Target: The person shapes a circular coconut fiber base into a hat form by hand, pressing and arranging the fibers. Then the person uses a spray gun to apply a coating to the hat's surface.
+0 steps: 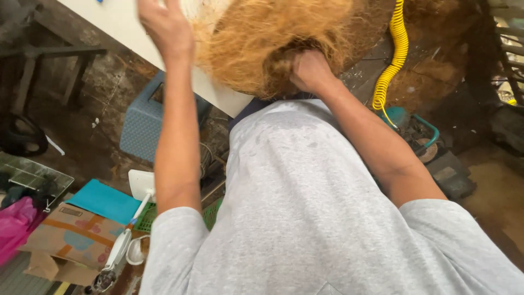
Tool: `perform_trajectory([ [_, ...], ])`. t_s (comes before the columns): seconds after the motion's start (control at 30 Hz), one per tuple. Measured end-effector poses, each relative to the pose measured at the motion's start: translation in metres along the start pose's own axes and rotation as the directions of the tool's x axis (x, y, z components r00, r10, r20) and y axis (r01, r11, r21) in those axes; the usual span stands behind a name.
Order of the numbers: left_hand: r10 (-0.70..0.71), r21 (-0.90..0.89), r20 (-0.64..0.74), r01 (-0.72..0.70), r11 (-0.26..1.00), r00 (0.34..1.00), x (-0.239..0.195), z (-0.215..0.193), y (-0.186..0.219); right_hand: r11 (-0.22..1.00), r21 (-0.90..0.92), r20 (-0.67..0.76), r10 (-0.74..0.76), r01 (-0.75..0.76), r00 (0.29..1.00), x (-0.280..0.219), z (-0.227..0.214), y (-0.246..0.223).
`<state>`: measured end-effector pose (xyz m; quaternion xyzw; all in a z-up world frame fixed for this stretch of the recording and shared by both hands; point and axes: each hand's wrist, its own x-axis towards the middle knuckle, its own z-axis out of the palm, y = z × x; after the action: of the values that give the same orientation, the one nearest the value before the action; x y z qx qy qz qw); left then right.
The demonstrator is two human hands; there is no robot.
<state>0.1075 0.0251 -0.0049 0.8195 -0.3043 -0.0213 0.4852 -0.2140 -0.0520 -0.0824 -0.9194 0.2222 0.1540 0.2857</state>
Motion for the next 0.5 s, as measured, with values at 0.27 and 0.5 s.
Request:
perform_trajectory([
  [0.27,-0.095,-0.292,0.184,0.147,0.945,0.978,-0.056,-0.003,0.069,0.993,-0.12,0.097,-0.008,0.019,0.995,0.044,0.018,0.04],
  [0.5,-0.242,-0.535,0.087,0.25,0.807,0.966,-0.06,0.005,-0.001,0.993,0.119,0.095,-0.023,0.012,0.995,0.101,-0.032,0.028],
])
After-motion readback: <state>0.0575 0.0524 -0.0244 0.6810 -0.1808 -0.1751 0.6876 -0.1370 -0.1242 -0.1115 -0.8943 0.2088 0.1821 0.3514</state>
